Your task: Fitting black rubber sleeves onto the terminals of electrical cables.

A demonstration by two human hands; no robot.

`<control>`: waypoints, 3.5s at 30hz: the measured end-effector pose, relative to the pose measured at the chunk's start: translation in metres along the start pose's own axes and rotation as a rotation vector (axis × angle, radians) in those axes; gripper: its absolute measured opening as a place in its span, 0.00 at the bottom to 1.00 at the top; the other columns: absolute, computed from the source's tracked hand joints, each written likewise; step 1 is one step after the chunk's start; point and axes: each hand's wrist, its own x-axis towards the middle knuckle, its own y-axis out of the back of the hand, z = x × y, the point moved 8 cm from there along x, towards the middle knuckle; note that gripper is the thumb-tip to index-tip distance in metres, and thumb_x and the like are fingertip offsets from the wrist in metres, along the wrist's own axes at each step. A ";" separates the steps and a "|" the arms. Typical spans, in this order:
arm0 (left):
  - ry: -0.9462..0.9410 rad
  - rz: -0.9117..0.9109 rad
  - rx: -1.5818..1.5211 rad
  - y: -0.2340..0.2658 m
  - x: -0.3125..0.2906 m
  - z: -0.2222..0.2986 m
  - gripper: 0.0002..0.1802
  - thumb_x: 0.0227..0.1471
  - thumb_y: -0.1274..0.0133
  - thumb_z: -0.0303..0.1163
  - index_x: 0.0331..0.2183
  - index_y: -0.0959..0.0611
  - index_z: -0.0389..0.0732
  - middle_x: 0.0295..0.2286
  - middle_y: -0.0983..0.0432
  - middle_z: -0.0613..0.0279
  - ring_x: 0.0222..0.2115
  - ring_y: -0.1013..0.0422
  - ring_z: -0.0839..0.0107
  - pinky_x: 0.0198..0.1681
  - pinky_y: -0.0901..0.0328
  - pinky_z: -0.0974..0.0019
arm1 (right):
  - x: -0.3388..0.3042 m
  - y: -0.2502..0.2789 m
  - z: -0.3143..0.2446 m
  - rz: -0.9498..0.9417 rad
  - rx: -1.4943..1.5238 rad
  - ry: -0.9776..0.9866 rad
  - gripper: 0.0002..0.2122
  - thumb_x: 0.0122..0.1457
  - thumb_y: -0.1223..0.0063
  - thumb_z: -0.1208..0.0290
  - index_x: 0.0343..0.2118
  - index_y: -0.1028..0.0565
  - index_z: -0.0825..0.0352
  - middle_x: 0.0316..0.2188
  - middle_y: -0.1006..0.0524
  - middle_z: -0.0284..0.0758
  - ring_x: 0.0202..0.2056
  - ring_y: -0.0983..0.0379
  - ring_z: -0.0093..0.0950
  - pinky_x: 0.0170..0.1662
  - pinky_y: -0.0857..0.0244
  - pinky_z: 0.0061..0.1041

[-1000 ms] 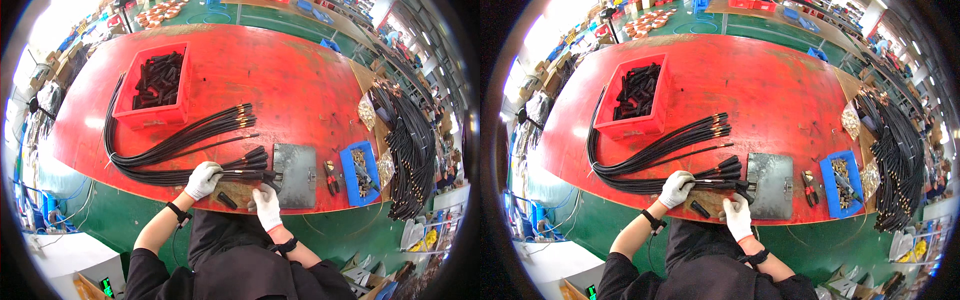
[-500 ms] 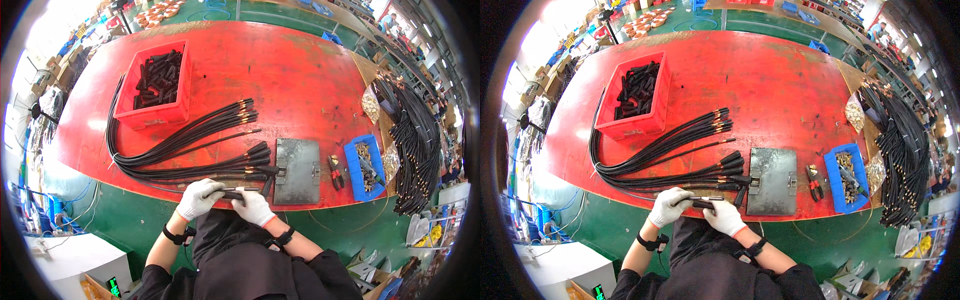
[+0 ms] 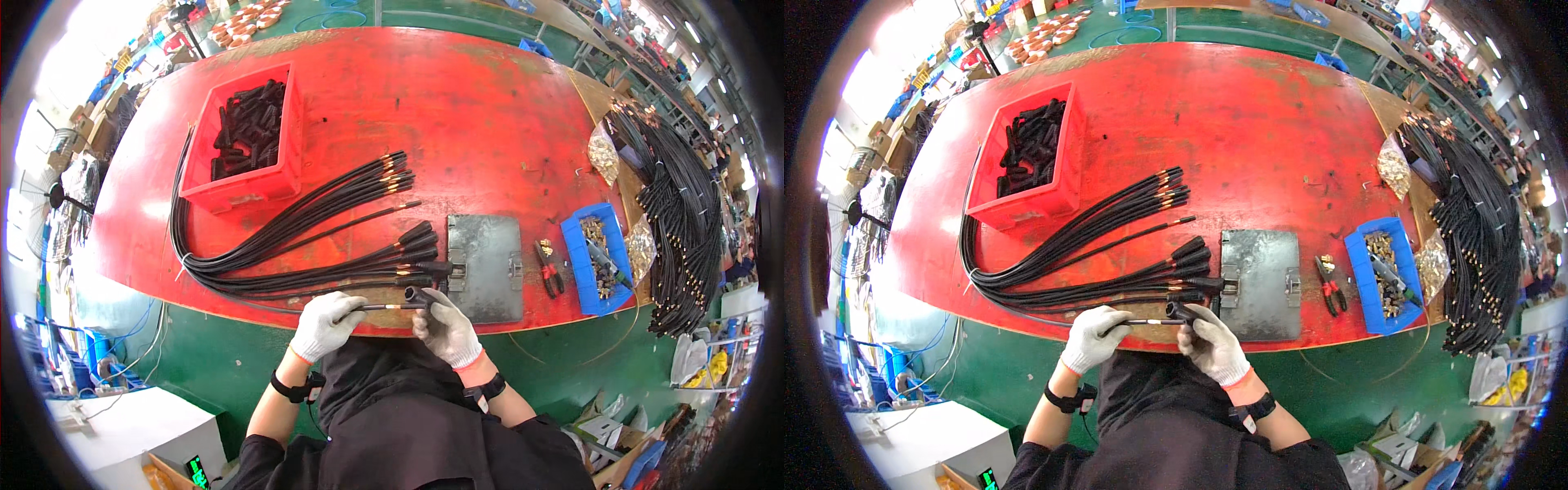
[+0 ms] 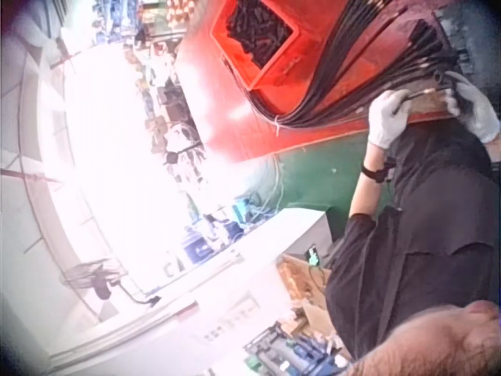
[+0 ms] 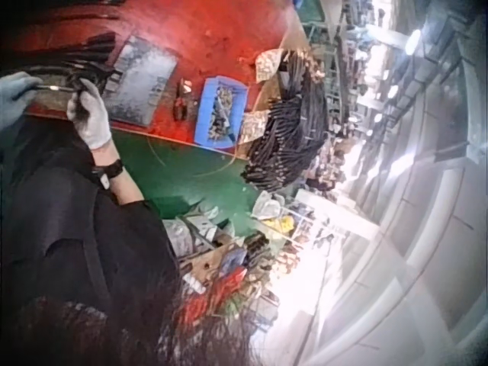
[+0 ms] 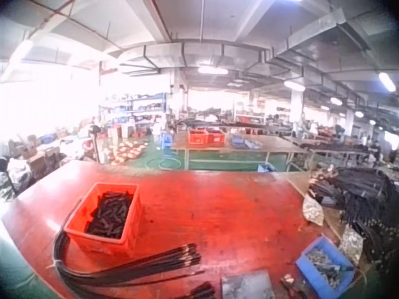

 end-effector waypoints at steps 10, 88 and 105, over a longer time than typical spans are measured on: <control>-0.112 -0.036 -0.052 -0.031 0.002 0.019 0.13 0.52 0.33 0.34 0.41 0.12 0.44 0.30 0.19 0.57 0.32 0.22 0.52 0.35 0.29 0.53 | -0.005 -0.017 0.001 -0.063 -0.790 -0.035 0.19 0.60 0.34 0.79 0.53 0.25 0.69 0.41 0.19 0.33 0.42 0.21 0.25 0.47 0.25 0.27; -0.110 -0.033 -0.159 -0.050 -0.009 -0.010 0.30 0.43 0.34 0.25 0.52 0.16 0.43 0.45 0.20 0.51 0.50 0.26 0.47 0.52 0.30 0.48 | 0.011 -0.020 0.011 0.252 -0.920 0.442 0.08 0.64 0.33 0.71 0.42 0.20 0.67 0.31 0.19 0.29 0.32 0.24 0.18 0.37 0.29 0.20; -0.108 0.076 0.356 -0.057 0.049 -0.047 0.13 0.50 0.34 0.33 0.40 0.12 0.48 0.36 0.19 0.61 0.38 0.24 0.55 0.43 0.31 0.51 | -0.026 -0.018 -0.092 0.554 -1.754 0.884 0.18 0.57 0.33 0.76 0.51 0.21 0.64 0.41 0.22 0.38 0.32 0.23 0.28 0.37 0.26 0.29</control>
